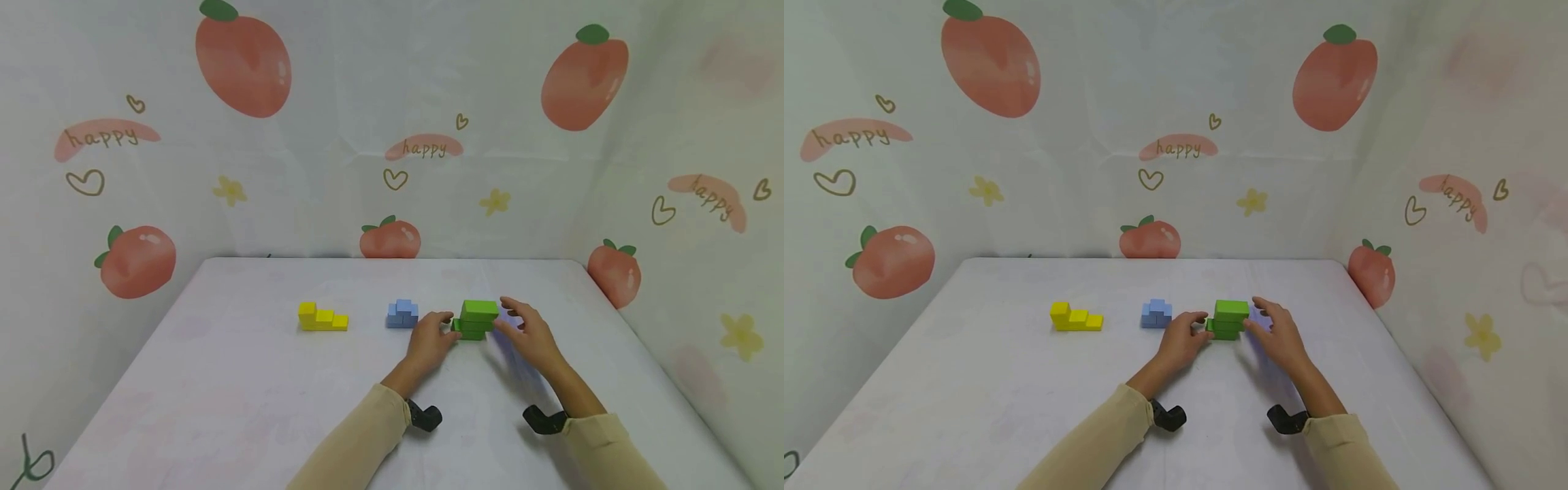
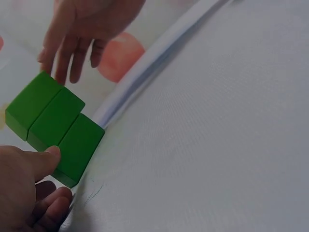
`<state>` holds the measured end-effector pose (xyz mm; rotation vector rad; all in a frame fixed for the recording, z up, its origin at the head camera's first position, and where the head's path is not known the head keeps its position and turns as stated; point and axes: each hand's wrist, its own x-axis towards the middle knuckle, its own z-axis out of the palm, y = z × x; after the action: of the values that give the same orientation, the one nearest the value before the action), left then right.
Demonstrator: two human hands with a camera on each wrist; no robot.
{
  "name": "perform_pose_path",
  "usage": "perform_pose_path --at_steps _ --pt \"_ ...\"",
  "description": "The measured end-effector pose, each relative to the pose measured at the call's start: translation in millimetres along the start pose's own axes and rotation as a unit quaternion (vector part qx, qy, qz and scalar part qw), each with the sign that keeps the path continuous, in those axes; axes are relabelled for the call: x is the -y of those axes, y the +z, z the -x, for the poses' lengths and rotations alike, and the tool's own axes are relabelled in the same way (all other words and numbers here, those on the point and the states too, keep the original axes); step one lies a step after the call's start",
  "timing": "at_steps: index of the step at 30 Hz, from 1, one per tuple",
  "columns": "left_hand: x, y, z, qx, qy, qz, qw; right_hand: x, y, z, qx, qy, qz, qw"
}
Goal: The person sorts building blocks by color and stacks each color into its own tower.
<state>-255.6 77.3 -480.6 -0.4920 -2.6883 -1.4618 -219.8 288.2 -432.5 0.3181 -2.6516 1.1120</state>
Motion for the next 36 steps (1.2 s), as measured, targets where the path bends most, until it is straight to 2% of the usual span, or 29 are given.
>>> perform_pose_path --at_steps 5,9,13,19,24,29,33,36 --pt "0.7 -3.5 8.7 0.008 -0.001 0.017 0.9998 -6 2 12.2 -0.006 0.035 -0.014 0.9993" --pt "-5.7 -11.5 18.5 0.025 -0.006 0.029 0.9992 -10 3 20.8 -0.017 0.042 -0.015 0.9989" --pt "-8.4 -26.6 29.9 0.042 0.001 0.036 0.9985 -15 3 24.5 -0.03 0.029 -0.003 0.9991" --pt "2.5 -56.6 47.4 0.04 0.032 0.013 0.9986 -24 1 23.9 -0.032 -0.006 0.03 0.999" --pt "11.2 -87.7 63.6 0.015 0.053 -0.005 0.9985 -33 -5 29.2 -0.027 -0.003 0.069 0.9973" --pt "18.8 -120.3 83.6 -0.039 0.055 -0.019 0.9975 -39 -16 35.8 0.0 0.009 0.097 0.9952" --pt "28.0 -146.8 94.5 -0.078 0.065 -0.057 0.9932 -44 -24 36.8 0.011 0.008 0.115 0.9933" --pt "35.5 -167.1 100.9 -0.098 0.084 -0.103 0.9863 -49 -30 36.9 0.015 0.005 0.131 0.9913"
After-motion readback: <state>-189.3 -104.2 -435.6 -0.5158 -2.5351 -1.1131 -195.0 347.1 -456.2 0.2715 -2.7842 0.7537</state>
